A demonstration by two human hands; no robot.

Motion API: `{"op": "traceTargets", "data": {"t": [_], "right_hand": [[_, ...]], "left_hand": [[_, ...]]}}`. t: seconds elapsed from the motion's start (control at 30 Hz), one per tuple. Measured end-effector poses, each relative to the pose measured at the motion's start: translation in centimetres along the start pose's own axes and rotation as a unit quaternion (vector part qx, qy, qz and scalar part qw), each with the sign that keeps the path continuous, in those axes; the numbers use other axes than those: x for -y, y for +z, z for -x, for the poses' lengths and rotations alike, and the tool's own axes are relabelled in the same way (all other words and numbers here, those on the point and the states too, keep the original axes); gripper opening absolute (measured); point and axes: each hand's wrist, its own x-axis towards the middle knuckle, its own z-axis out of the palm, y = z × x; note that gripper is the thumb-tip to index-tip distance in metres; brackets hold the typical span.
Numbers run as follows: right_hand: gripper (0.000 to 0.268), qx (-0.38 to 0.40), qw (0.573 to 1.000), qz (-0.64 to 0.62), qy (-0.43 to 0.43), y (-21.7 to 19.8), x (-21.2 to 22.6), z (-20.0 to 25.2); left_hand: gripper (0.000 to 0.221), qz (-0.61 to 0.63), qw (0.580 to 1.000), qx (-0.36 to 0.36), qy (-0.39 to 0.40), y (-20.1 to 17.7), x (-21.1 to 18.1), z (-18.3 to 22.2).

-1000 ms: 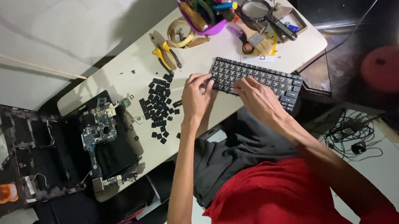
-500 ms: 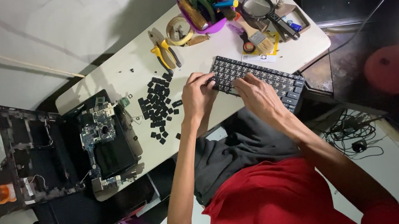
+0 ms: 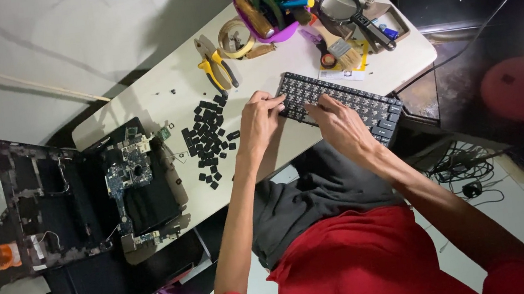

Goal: Repairing a laptop keyboard by manually attaching small plastic key components to the keyboard frame using hands and a small probe.

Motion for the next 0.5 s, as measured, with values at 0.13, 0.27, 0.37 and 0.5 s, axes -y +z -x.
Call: {"op": "traceTargets", "data": {"t": [0.13, 0.27, 0.37, 0.5], "right_hand": [[0.020, 0.012, 0.999, -0.044, 0.028, 1.3, -1.8, -0.3], [0.018, -0.001, 0.996, -0.087, 0.027, 1.0, -2.0, -0.8], [0.018, -0.007, 0.994, -0.109, 0.029, 0.0, -1.1, -0.8], [0.020, -0.001, 0.994, -0.096, 0.044, -0.2, -0.6, -0.7]], "left_hand": [[0.023, -0.014, 1.000, 0.001, 0.019, -0.2, 0.2, -0.1], [0.023, -0.014, 0.999, 0.022, 0.038, -1.1, 0.0, -0.2], [0.023, -0.023, 0.998, 0.026, 0.048, -1.3, 0.0, -0.2], [0.022, -0.019, 0.998, 0.025, 0.058, -1.1, 0.1, 0.0]]}}
